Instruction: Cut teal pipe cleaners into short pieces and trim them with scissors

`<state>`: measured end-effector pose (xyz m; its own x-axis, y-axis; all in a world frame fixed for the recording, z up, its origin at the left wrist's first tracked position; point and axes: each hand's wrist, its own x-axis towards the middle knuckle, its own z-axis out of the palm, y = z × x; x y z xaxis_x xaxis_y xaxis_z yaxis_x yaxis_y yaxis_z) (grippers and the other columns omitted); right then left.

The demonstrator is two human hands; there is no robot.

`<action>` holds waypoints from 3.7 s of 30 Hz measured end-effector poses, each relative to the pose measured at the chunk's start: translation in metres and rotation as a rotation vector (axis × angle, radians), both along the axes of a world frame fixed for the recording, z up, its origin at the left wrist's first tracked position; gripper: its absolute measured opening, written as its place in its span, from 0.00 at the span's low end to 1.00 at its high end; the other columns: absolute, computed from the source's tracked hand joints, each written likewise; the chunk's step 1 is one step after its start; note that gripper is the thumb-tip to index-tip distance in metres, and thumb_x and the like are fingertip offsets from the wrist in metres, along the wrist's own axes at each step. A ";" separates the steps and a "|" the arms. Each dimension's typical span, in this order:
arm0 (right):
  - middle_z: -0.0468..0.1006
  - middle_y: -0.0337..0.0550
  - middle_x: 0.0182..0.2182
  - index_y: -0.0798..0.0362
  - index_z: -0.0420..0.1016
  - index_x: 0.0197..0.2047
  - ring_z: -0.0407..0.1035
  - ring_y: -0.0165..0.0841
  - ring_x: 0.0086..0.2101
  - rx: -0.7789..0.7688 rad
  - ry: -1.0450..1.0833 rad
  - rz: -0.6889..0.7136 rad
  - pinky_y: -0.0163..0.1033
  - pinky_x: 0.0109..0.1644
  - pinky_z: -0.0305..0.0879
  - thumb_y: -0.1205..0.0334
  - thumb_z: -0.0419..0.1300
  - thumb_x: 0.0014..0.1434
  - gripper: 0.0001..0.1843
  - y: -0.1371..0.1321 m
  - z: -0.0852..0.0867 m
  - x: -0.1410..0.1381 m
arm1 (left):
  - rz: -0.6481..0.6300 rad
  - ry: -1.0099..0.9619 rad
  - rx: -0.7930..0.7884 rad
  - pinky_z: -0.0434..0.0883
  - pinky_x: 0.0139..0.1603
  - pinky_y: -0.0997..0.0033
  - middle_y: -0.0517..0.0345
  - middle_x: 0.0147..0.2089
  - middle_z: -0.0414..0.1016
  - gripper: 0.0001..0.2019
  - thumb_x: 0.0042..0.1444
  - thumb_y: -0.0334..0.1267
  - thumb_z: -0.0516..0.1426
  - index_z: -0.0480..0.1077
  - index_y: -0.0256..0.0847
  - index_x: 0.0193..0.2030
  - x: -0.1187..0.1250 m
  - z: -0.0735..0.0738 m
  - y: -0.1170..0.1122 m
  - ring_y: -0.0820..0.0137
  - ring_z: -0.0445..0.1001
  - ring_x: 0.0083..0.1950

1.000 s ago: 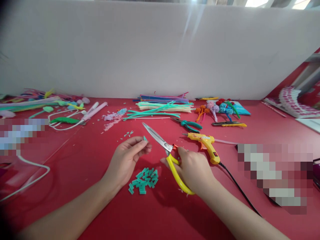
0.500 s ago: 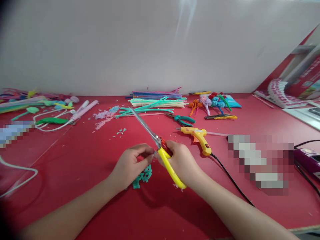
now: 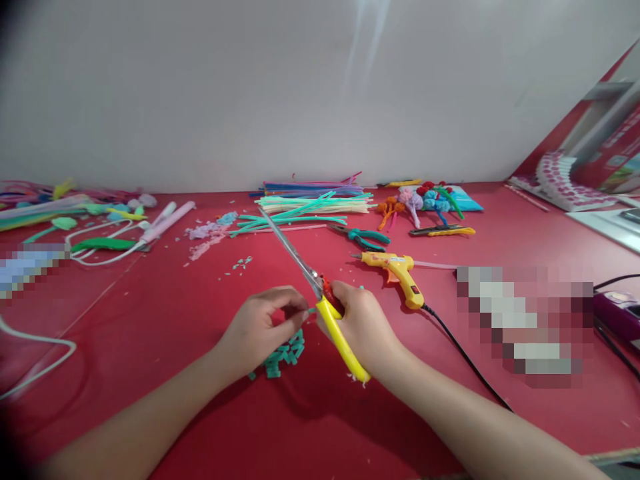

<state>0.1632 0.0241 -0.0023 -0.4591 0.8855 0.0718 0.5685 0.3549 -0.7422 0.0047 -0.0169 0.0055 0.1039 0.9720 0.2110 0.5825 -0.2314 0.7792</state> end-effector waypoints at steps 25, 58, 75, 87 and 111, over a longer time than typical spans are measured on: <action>0.67 0.37 0.18 0.52 0.66 0.25 0.56 0.27 0.19 0.327 -0.364 -0.199 0.32 0.22 0.41 0.53 0.52 0.45 0.11 0.028 0.010 0.029 | -0.025 0.027 -0.132 0.61 0.29 0.73 0.58 0.27 0.72 0.07 0.46 0.34 0.52 0.72 0.43 0.28 0.004 -0.006 0.037 0.69 0.68 0.28; 0.68 0.40 0.18 0.53 0.63 0.25 0.60 0.30 0.20 0.608 -0.530 -0.174 0.33 0.23 0.43 0.46 0.50 0.45 0.17 0.026 -0.002 0.029 | 0.352 -0.216 -0.105 0.61 0.48 0.65 0.53 0.47 0.69 0.12 0.45 0.36 0.54 0.69 0.41 0.39 -0.063 -0.018 0.035 0.66 0.67 0.47; 0.71 0.41 0.23 0.52 0.66 0.30 0.61 0.31 0.22 0.546 -0.581 -0.157 0.33 0.22 0.42 0.45 0.51 0.45 0.18 0.025 -0.003 0.028 | -0.211 0.382 -0.482 0.59 0.24 0.75 0.59 0.27 0.71 0.06 0.42 0.35 0.51 0.69 0.41 0.25 -0.055 0.011 0.009 0.72 0.66 0.25; 0.71 0.41 0.24 0.52 0.66 0.30 0.63 0.32 0.23 0.522 -0.609 -0.161 0.33 0.23 0.45 0.44 0.50 0.46 0.20 0.024 -0.004 0.027 | -0.130 0.388 -0.454 0.58 0.24 0.75 0.59 0.26 0.70 0.06 0.40 0.33 0.51 0.68 0.41 0.24 -0.052 0.006 0.010 0.72 0.66 0.25; 0.62 0.35 0.18 0.52 0.57 0.25 0.50 0.24 0.19 0.200 -0.220 0.228 0.30 0.23 0.42 0.61 0.51 0.46 0.05 -0.013 0.009 0.007 | -0.214 -0.003 -0.304 0.54 0.22 0.76 0.64 0.24 0.55 0.07 0.44 0.27 0.48 0.53 0.41 0.21 0.002 0.019 0.000 0.76 0.58 0.24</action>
<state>0.1701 0.0109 0.0063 -0.6665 0.7372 0.1107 0.5961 0.6162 -0.5148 0.0062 -0.0165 0.0242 0.3111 0.9468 -0.0829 0.5433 -0.1056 0.8329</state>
